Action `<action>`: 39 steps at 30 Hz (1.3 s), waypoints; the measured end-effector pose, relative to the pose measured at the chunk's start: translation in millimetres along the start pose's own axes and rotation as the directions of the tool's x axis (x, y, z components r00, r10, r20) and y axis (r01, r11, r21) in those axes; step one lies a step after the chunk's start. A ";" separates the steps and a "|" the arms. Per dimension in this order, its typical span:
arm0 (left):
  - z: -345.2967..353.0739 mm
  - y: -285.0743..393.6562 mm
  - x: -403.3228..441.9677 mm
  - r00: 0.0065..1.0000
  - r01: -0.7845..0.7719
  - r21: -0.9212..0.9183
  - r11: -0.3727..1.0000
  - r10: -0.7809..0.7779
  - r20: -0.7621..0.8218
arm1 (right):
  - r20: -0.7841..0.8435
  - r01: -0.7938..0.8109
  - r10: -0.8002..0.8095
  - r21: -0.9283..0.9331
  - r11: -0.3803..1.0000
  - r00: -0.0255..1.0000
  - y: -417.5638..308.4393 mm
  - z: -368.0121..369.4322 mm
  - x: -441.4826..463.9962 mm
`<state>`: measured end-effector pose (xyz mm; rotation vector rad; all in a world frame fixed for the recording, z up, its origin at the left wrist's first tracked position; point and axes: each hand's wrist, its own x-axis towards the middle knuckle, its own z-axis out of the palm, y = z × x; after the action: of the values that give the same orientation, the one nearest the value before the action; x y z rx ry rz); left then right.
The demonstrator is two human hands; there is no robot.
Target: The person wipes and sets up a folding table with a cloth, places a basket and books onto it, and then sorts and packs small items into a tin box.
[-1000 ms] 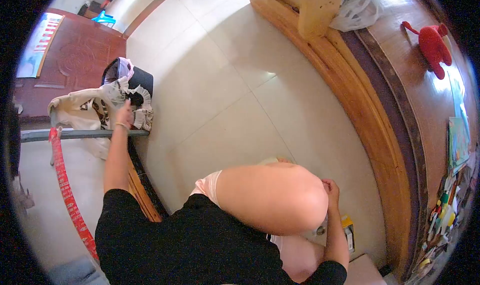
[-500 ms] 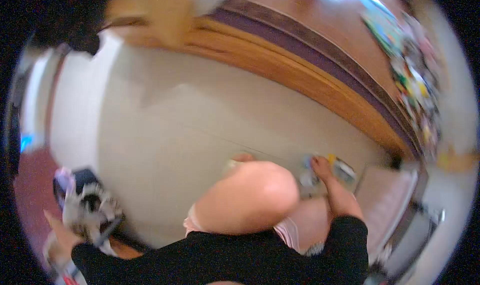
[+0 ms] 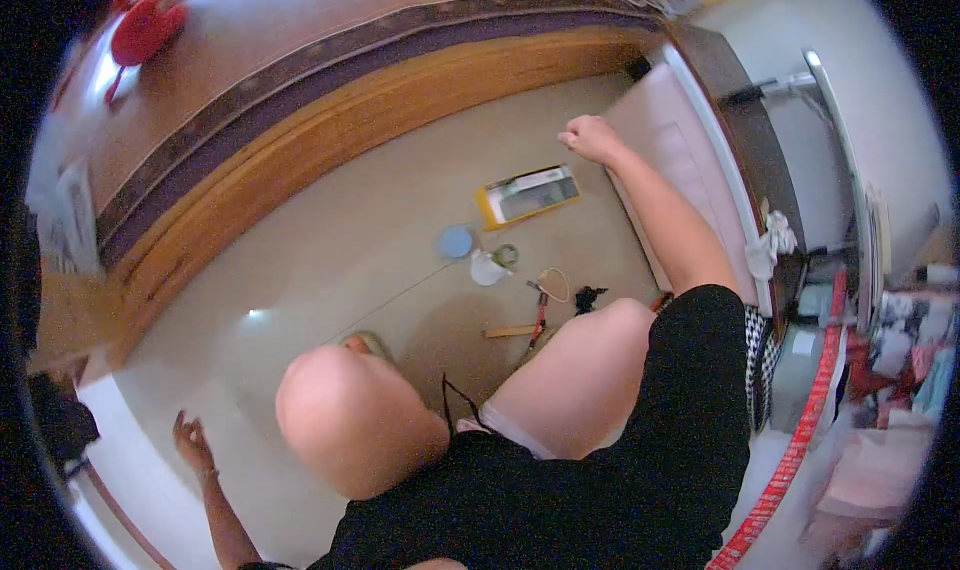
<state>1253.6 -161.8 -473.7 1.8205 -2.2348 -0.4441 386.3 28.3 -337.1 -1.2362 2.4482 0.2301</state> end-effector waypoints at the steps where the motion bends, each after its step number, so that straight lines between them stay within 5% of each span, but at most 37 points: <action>1: 20.0 42.6 26.8 0.979 -0.196 0.000 0.981 0.195 0.057 | 0.068 -0.057 0.060 -0.041 0.998 0.996 10.0 0.2 -5.7; 2: 36.4 91.4 48.4 0.918 -0.381 -0.006 0.924 0.380 0.114 | 0.030 0.006 -0.004 -0.048 0.999 1.000 28.7 9.4 -9.8; 4: 34.5 244.4 70.5 0.846 -0.499 -0.174 0.849 0.521 0.116 | -0.029 0.133 -0.135 -0.074 0.988 0.990 58.6 41.4 -18.2; 8: 68.2 393.3 109.8 0.564 -0.727 -0.302 0.616 0.788 0.249 | 0.075 0.031 -0.037 0.077 0.997 0.997 88.0 94.1 -55.1; 12: 119.5 535.5 102.8 0.528 -0.251 -0.695 0.673 0.697 0.485 | 0.162 0.045 -0.090 0.261 0.964 0.983 114.2 172.5 -84.4; 16: 198.8 632.9 65.0 0.334 -0.035 -0.589 0.807 0.565 0.755 | 0.089 0.133 -0.178 0.369 0.920 0.980 115.2 257.1 -102.4; 19: 263.2 675.1 34.8 0.354 0.125 -0.506 0.853 0.438 0.826 | -0.033 0.141 -0.140 0.435 0.890 0.990 96.2 280.7 -114.5; 24: 356.1 696.2 10.8 0.493 0.324 -0.317 0.891 0.127 0.861 | -0.056 0.324 -0.324 0.328 0.887 0.944 81.9 297.9 -123.9; 28: 383.9 694.6 13.9 0.465 0.509 -0.405 0.760 0.154 0.872 | -0.114 0.401 -0.384 0.228 0.888 0.916 81.5 310.6 -129.0; 32: 380.0 694.2 4.6 0.444 0.684 -0.436 0.585 0.141 0.885 | -0.255 0.430 -0.351 0.426 0.796 0.901 87.3 332.8 -125.9; 33: 377.3 689.2 8.3 0.423 0.652 -0.448 0.611 0.198 0.884 | -0.222 0.371 -0.298 0.503 0.781 0.928 89.4 318.5 -126.2; 34: 370.4 691.0 6.3 0.535 0.528 -0.552 0.645 0.252 0.806 | -0.186 0.307 -0.245 0.575 0.758 0.952 91.4 308.1 -125.2; 36: 352.3 690.2 -4.8 0.695 0.242 -0.686 0.687 0.371 0.616 | -0.074 0.167 -0.190 0.822 0.544 0.979 101.0 303.7 -120.0; 39: 316.5 685.2 -7.4 0.644 0.198 -0.792 0.578 0.532 0.550 | 0.077 -0.066 -0.229 0.996 0.057 0.970 115.1 271.0 -108.5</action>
<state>517.6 0.9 -514.2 0.8918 -1.9383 -2.1089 424.4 262.2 -542.9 -0.5354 1.5158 -1.1933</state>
